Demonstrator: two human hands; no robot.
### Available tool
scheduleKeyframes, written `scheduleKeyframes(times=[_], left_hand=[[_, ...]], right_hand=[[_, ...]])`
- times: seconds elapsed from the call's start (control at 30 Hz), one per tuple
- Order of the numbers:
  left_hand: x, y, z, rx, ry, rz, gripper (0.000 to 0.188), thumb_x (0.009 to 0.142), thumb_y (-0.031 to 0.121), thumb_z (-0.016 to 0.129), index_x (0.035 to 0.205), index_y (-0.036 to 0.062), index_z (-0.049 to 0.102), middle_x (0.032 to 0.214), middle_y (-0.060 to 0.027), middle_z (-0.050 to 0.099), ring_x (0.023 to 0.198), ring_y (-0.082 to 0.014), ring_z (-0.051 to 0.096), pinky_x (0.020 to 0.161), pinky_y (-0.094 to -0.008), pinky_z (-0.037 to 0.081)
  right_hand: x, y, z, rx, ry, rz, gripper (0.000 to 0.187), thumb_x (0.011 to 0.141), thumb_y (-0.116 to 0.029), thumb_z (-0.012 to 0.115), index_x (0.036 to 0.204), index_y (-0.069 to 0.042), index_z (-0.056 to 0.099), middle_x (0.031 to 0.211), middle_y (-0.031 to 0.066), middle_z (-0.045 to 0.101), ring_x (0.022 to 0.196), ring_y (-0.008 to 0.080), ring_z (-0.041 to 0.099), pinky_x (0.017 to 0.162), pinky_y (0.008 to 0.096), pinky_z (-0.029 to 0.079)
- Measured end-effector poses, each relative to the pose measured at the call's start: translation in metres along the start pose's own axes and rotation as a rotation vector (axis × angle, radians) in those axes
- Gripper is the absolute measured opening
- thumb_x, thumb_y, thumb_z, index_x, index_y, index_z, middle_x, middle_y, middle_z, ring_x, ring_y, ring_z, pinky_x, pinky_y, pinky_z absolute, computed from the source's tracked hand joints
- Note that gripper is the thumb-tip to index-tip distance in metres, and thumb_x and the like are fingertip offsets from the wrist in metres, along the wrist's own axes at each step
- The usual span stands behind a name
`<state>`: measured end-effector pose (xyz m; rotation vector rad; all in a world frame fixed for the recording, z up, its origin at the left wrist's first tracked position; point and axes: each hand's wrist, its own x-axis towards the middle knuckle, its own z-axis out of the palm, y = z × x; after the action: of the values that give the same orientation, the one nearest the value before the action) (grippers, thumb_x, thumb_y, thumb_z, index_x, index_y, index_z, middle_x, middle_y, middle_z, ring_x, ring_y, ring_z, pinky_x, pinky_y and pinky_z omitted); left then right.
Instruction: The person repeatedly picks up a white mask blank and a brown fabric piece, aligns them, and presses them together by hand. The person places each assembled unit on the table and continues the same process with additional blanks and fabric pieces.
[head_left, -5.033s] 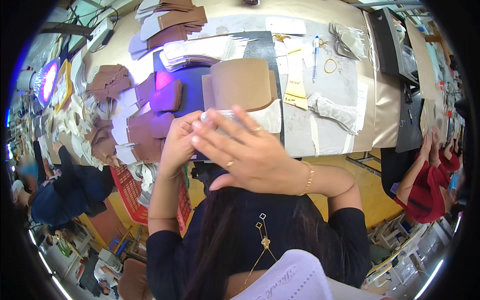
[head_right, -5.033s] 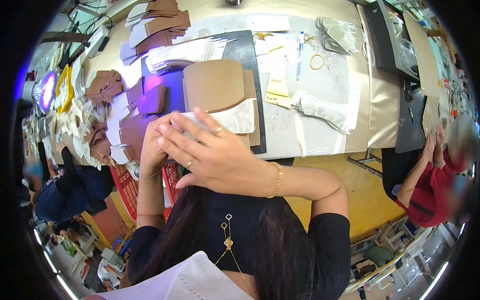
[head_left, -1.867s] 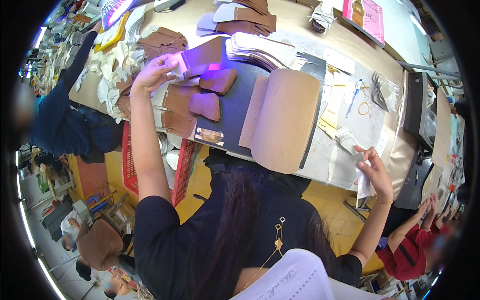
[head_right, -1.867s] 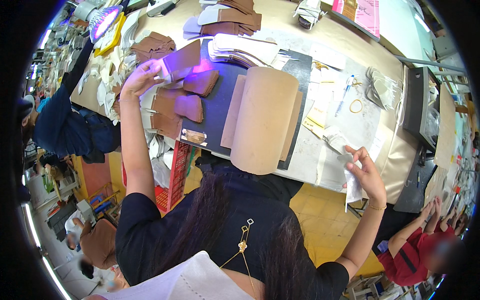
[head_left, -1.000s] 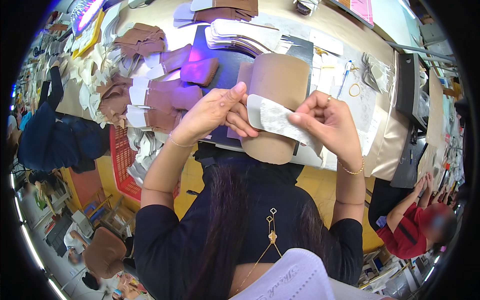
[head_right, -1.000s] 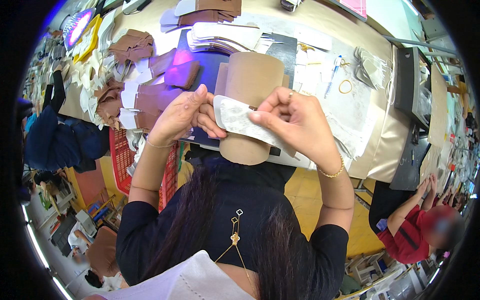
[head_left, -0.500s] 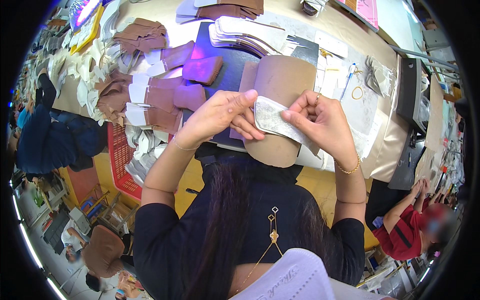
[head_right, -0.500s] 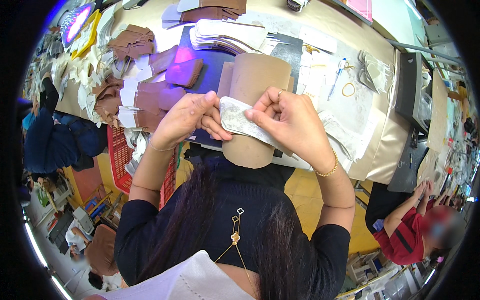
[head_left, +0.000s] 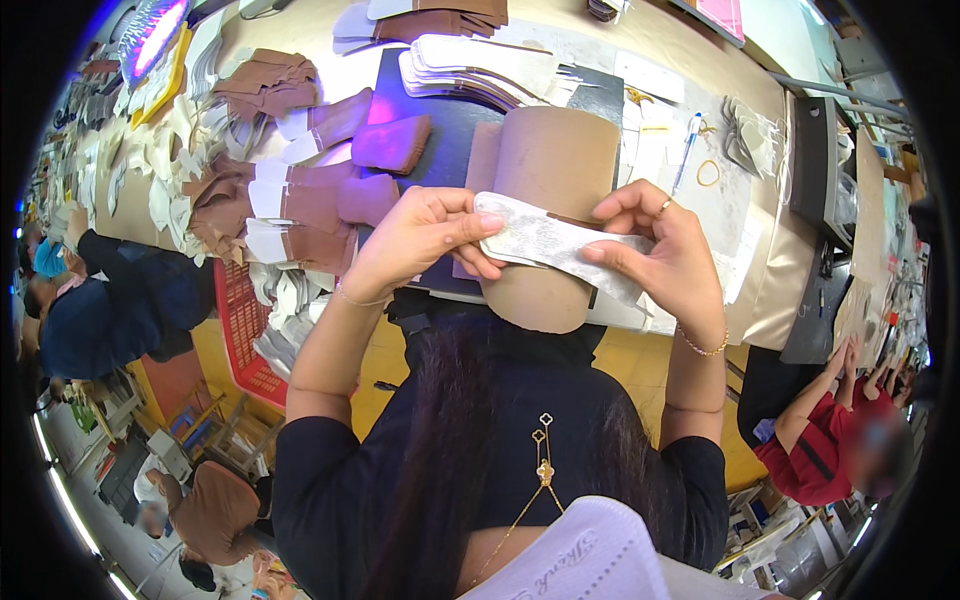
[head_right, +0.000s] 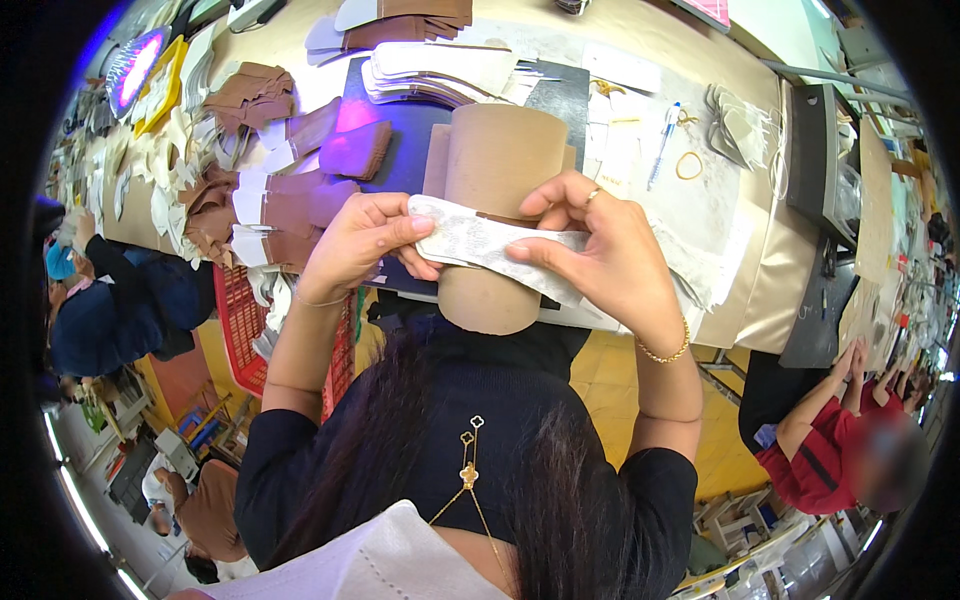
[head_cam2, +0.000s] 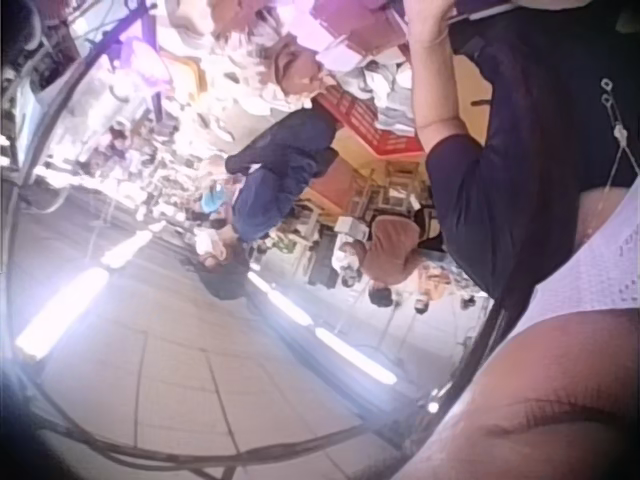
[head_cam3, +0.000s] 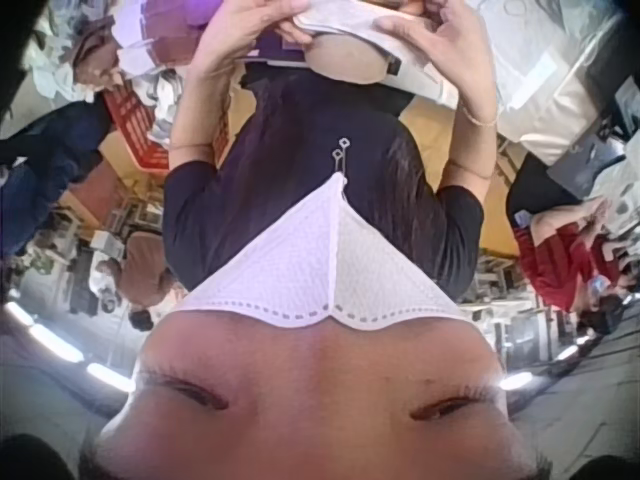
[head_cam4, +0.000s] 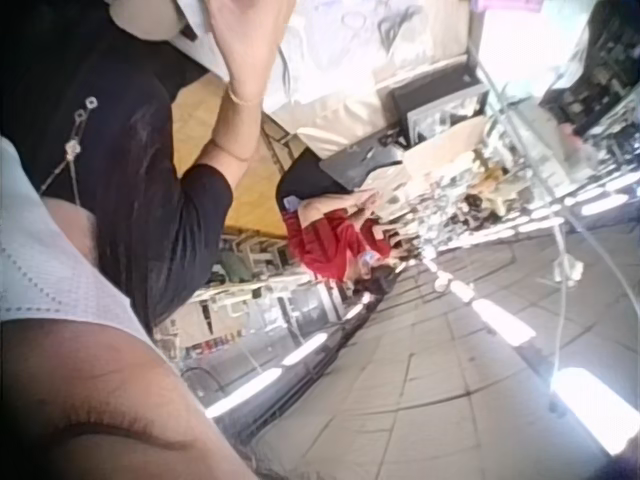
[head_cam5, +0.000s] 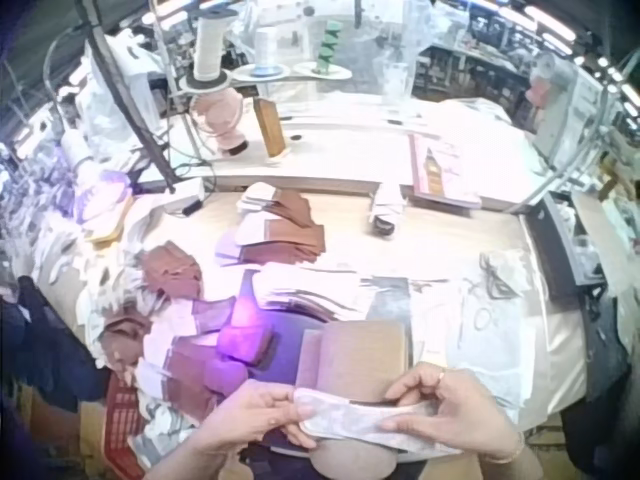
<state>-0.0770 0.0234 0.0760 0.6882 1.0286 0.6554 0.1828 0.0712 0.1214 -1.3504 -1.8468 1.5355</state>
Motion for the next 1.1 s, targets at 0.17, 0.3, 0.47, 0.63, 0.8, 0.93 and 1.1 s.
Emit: scheduleKeyframes(times=[0.17, 0.3, 0.47, 0.63, 0.8, 0.93, 1.1], left_hand=[[0.002, -0.006, -0.004, 0.011, 0.014, 0.001, 0.03, 0.095, 0.024, 0.063, 0.103, -0.0049, 0.065, 0.083, -0.0112, 0.071, 0.067, -0.0154, 0.071, 0.059, -0.0211, 0.054], [0.004, -0.011, -0.005, -0.025, 0.011, 0.007, 0.031, 0.094, 0.021, 0.063, 0.103, -0.0085, 0.063, 0.084, -0.015, 0.07, 0.064, -0.017, 0.07, 0.06, -0.0236, 0.057], [0.014, -0.021, -0.012, -0.05, -0.044, -0.027, 0.031, 0.094, 0.021, 0.063, 0.104, -0.0085, 0.063, 0.083, -0.0144, 0.07, 0.063, -0.0174, 0.07, 0.059, -0.0257, 0.058], [0.016, -0.028, -0.01, -0.107, -0.062, 0.066, 0.032, 0.094, 0.021, 0.064, 0.106, -0.0079, 0.061, 0.083, -0.0144, 0.069, 0.062, -0.0191, 0.069, 0.057, -0.0279, 0.059], [0.007, -0.02, 0.0, -0.146, -0.012, 0.214, 0.029, 0.093, 0.02, 0.065, 0.106, -0.0055, 0.061, 0.086, -0.0115, 0.069, 0.068, -0.0176, 0.069, 0.062, -0.0271, 0.058], [0.018, -0.015, 0.002, 0.026, 0.097, 0.311, 0.021, 0.096, 0.016, 0.06, 0.104, -0.004, 0.061, 0.081, -0.0108, 0.069, 0.066, -0.0188, 0.07, 0.062, -0.0275, 0.058], [0.026, -0.016, -0.004, -0.079, -0.012, 0.102, 0.024, 0.093, 0.02, 0.065, 0.096, -0.0033, 0.063, 0.076, -0.0098, 0.068, 0.062, -0.0157, 0.068, 0.059, -0.0253, 0.055]], right_hand=[[-0.005, 0.012, -0.008, 0.121, -0.021, 0.089, 0.034, 0.076, -0.012, 0.082, 0.102, -0.003, 0.061, 0.078, -0.0025, 0.058, 0.076, 0.0047, 0.055, 0.07, 0.019, 0.044], [-0.006, 0.023, -0.008, 0.141, -0.008, 0.085, 0.035, 0.076, -0.011, 0.082, 0.103, -0.003, 0.06, 0.079, -0.0026, 0.056, 0.076, 0.0046, 0.054, 0.07, 0.0184, 0.043], [-0.002, 0.05, 0.003, 0.259, 0.017, 0.12, 0.043, 0.076, -0.016, 0.083, 0.108, -0.005, 0.056, 0.086, -0.0002, 0.057, 0.081, 0.0064, 0.053, 0.073, 0.0199, 0.043], [0.002, 0.059, 0.016, 0.153, 0.245, 0.028, 0.056, 0.073, -0.025, 0.084, 0.117, -0.006, 0.055, 0.108, 0.0079, 0.056, 0.109, 0.0199, 0.052, 0.095, 0.0344, 0.042], [-0.005, 0.013, 0.023, -0.494, 0.323, -0.591, 0.073, 0.076, -0.046, 0.075, 0.134, -0.007, 0.051, 0.135, 0.0144, 0.052, 0.13, 0.0308, 0.045, 0.112, 0.0455, 0.03], [0.0, -0.004, 0.06, -0.678, 0.022, -0.581, 0.073, 0.085, -0.053, 0.061, 0.141, -0.009, 0.047, 0.148, 0.0132, 0.042, 0.141, 0.0334, 0.033, 0.115, 0.0466, 0.021], [-0.005, 0.026, 0.056, -0.537, 0.132, -0.555, 0.075, 0.093, -0.059, 0.045, 0.148, -0.009, 0.037, 0.157, 0.0183, 0.025, 0.145, 0.0364, 0.021, 0.117, 0.0518, 0.011]])
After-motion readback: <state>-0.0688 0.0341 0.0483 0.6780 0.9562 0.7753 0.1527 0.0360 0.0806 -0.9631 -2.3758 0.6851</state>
